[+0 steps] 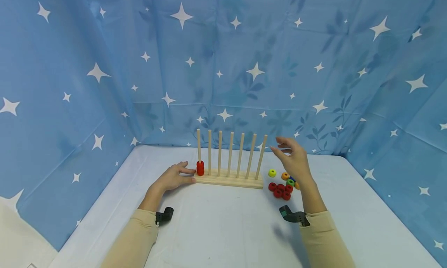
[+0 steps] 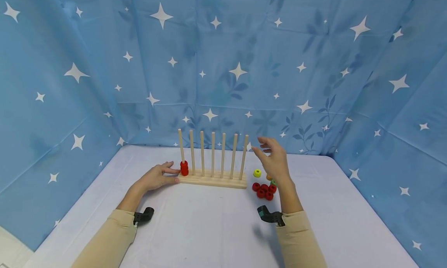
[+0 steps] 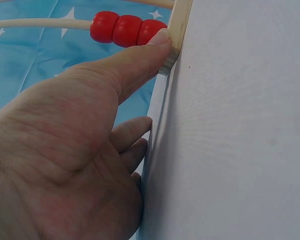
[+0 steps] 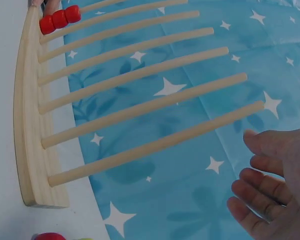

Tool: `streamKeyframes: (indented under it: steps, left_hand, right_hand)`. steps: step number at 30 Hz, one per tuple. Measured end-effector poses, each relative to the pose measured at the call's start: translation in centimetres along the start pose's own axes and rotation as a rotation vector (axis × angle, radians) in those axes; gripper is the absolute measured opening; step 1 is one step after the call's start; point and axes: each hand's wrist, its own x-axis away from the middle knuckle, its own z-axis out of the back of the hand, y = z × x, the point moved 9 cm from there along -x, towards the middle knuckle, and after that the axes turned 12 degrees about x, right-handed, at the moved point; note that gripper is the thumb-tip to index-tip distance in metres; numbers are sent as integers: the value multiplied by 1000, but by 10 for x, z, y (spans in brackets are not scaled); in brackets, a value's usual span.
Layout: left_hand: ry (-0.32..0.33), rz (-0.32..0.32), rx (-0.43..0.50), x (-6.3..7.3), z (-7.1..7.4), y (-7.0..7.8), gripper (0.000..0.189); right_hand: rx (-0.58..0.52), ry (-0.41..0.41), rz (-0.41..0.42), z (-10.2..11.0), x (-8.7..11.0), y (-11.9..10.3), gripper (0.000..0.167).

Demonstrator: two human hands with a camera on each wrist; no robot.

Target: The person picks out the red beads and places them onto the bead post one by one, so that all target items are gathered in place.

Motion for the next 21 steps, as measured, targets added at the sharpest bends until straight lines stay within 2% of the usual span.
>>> streamKeyframes:
  steps: [6,14,21]
  left_hand:
    - [-1,-3,7,1,0,2,45]
    - [-4,-2,1,1,1,2,47]
    - [-6,6,9,0,0,1,47]
  right_hand:
    - [41,-88,-51,-8,1,18,43]
    - [41,-192,-84,-15,3,38,46]
    - [69,-360,-124,-23,12,52,38]
